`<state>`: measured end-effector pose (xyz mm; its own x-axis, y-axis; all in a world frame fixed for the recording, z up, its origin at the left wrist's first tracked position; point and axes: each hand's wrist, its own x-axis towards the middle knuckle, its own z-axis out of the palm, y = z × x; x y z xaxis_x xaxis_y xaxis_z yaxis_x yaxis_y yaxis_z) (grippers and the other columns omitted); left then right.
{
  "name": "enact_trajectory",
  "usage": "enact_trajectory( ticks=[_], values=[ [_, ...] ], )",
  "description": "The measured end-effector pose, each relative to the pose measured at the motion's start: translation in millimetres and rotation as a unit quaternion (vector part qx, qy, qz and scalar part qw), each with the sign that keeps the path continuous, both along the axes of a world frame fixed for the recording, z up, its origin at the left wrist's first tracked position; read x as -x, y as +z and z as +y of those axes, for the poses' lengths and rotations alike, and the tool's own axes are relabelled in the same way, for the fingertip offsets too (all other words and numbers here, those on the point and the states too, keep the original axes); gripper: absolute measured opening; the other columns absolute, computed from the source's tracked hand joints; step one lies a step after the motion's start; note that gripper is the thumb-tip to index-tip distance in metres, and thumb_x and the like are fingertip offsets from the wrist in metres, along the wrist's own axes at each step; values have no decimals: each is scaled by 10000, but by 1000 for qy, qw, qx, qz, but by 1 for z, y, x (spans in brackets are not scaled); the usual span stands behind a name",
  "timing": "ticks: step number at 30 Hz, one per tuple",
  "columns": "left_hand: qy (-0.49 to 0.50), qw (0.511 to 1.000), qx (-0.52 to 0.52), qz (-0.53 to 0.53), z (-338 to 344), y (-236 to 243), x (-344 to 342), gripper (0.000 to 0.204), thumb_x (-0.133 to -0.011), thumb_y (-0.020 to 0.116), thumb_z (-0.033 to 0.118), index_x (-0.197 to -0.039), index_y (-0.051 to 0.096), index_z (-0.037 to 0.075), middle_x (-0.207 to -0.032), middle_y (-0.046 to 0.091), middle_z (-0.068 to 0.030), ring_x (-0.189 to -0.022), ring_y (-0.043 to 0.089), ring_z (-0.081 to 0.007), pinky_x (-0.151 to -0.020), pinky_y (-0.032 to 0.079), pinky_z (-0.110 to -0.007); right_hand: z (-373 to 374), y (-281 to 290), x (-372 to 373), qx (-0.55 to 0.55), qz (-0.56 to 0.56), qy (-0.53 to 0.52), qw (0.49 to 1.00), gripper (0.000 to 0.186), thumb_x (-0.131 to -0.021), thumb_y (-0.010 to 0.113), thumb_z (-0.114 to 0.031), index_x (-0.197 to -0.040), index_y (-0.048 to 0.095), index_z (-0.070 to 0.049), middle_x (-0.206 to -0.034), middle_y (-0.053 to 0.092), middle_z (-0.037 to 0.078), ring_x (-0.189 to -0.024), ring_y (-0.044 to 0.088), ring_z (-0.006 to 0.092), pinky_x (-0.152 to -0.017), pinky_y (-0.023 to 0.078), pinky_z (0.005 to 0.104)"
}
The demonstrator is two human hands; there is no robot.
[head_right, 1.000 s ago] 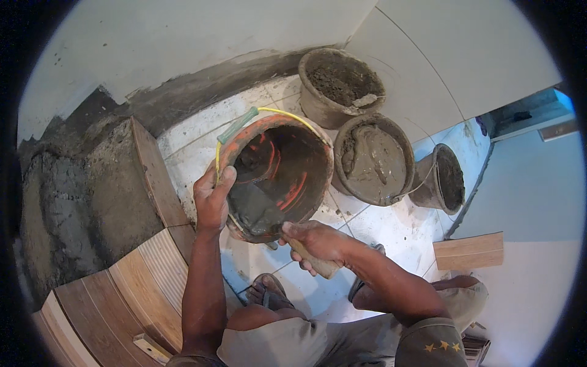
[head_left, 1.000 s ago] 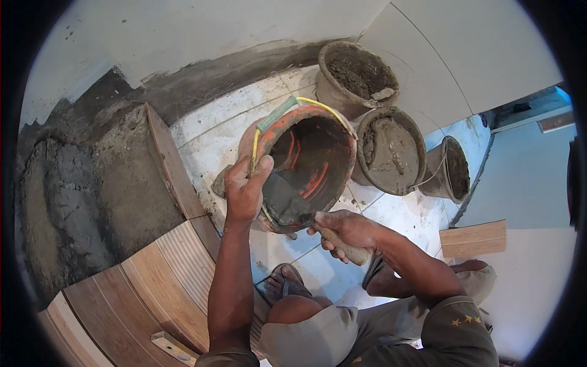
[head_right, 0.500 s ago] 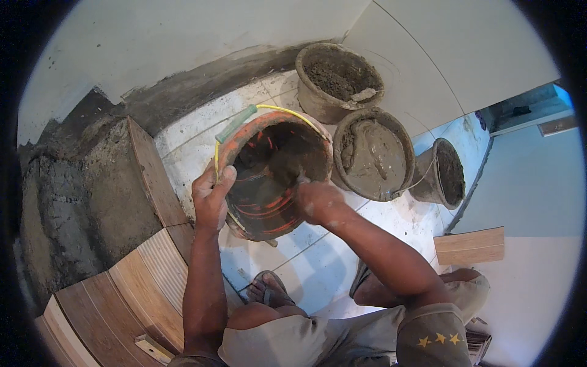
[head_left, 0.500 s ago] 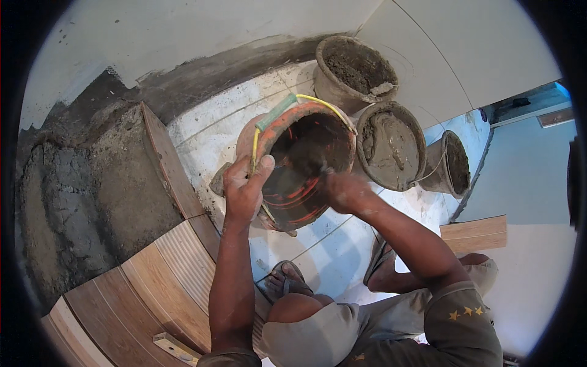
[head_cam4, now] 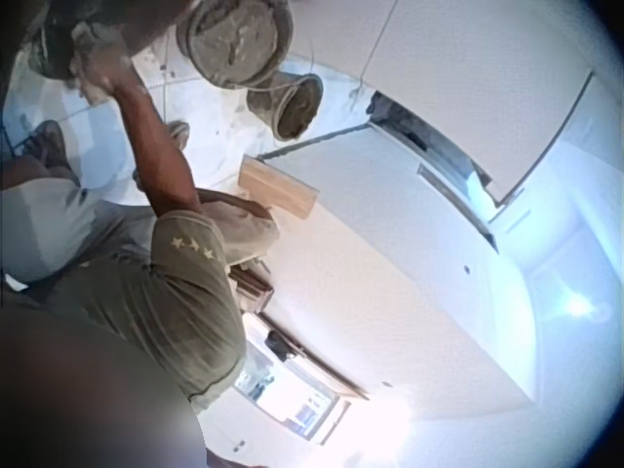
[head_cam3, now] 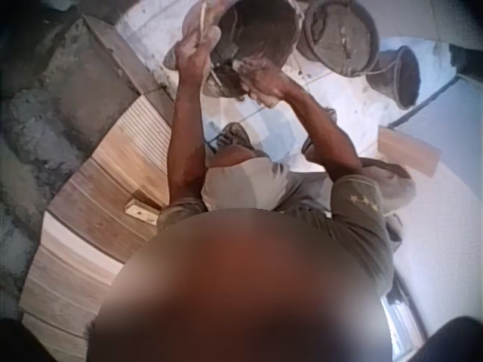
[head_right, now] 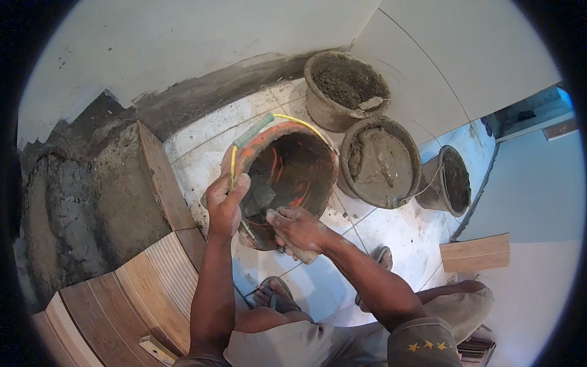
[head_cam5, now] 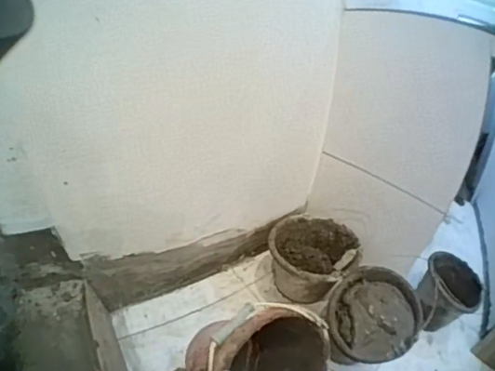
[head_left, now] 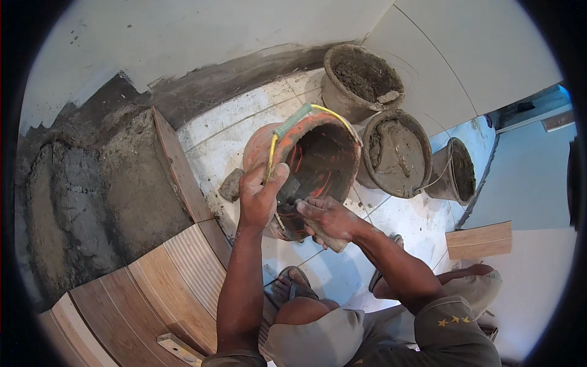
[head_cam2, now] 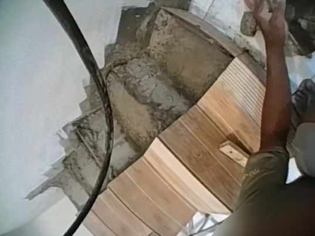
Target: The person is applying mortar and wood-patterned tiles to a staircase.
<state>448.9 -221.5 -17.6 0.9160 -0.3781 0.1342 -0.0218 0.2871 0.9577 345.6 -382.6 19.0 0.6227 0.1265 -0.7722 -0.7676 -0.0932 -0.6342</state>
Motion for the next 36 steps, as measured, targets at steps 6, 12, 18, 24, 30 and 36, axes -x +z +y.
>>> enact_trajectory(
  ticks=[6,12,18,24,30,36],
  values=[
    [118,992,33,41,-10,6,5,291,-980,616,141,-1189,679,-52,-897,597,15,-844,501,-75,-758,416,-249,16,-10,23,-199,-73,-166,963,424,-1046,485,-470,-1169,559,-70,-713,561,40,-473,547,149,-418,479,283],
    [153,984,21,86,8,-17,-10,417,-998,563,116,-1360,544,-90,-1255,604,-95,-1151,531,-155,-1018,380,-285,4,24,42,-254,-142,-203,935,503,-1053,451,-456,-1311,506,-27,-736,565,71,-476,535,165,-435,480,289],
    [144,980,90,102,3,-23,-13,484,-1045,501,218,-1442,477,-58,-1415,546,-140,-1278,526,-226,-1092,401,-355,-48,41,95,-57,-218,-255,940,449,-960,556,-325,-1283,511,-16,-767,586,84,-559,577,167,-511,507,285],
    [137,979,91,120,1,-3,-14,508,-1047,486,233,-1468,447,-50,-1450,509,-174,-1284,529,-253,-1099,403,-367,-99,5,129,595,-198,-132,768,395,-906,640,-187,-1232,516,-2,-990,642,257,-922,647,432,-791,524,476],
    [144,972,125,135,-1,2,-8,488,-1031,507,196,-1435,482,-76,-1391,558,-170,-1229,551,-226,-1067,417,-350,-90,-32,145,631,-248,-192,710,394,-897,684,-154,-1232,512,-36,-1131,561,248,-975,604,468,-803,502,510],
    [156,971,92,153,-11,1,-5,495,-1026,526,213,-1422,491,-82,-1354,577,-176,-1196,573,-231,-1038,449,-355,-88,-101,166,653,-184,-171,714,411,-894,692,-158,-1198,477,17,-1070,529,273,-950,570,482,-796,484,514]
  ],
)
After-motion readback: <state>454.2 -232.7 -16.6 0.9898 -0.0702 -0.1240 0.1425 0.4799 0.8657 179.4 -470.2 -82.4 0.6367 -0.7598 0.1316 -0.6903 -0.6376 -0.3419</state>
